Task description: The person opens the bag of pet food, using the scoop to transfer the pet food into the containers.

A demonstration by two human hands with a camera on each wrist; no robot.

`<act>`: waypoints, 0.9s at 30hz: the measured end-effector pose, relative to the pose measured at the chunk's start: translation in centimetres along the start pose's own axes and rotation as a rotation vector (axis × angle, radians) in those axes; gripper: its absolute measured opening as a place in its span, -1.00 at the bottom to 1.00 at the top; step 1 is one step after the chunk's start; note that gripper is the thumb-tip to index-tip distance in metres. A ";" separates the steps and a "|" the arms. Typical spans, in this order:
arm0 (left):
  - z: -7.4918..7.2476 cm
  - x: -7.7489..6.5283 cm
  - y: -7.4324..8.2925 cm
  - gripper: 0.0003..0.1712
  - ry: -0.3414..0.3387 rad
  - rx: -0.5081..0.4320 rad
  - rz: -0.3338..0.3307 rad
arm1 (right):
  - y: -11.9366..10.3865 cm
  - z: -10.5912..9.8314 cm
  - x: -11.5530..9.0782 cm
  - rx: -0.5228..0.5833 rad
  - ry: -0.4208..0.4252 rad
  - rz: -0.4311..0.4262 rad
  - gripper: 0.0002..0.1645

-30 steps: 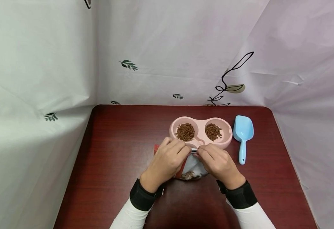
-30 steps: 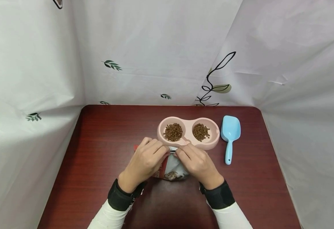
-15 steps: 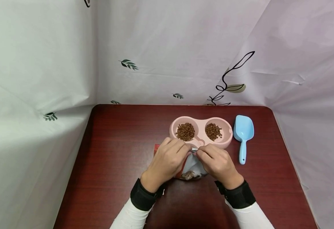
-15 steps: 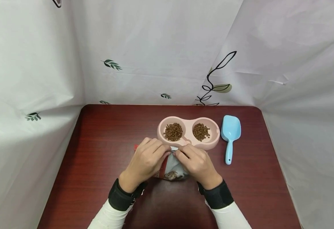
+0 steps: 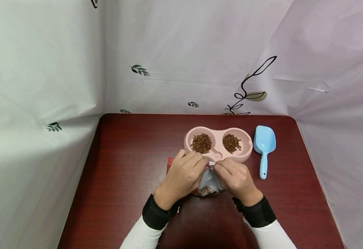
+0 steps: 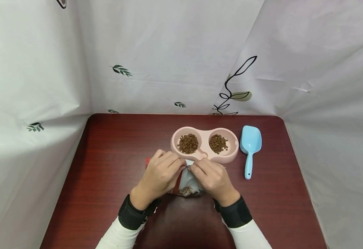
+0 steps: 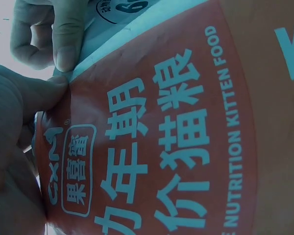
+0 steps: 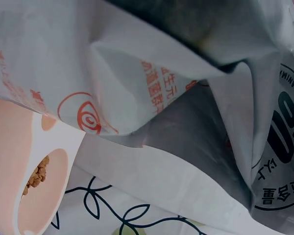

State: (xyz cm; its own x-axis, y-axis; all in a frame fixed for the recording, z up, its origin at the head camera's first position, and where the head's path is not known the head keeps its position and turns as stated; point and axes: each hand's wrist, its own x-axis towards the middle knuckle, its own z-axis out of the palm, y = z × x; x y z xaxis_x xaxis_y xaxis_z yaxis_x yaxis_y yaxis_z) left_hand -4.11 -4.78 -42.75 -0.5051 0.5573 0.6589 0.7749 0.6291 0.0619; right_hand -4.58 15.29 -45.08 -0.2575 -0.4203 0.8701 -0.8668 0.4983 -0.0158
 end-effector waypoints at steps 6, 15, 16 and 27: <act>0.0 0.0 -0.1 -0.85 0.003 -0.004 -0.004 | 0.0 -0.3 0.0 0.031 -0.067 0.081 -0.68; -0.2 0.1 0.2 -0.80 -0.017 0.006 -0.017 | -0.1 -0.7 0.4 0.028 -0.108 0.121 -0.69; -0.3 0.0 0.2 -0.81 -0.021 0.019 -0.015 | -0.1 -0.8 0.4 0.023 -0.128 0.129 -0.69; -2.8 -0.6 0.0 -0.70 -0.014 0.118 -0.019 | -0.2 -3.7 0.7 0.042 -0.325 0.233 -0.52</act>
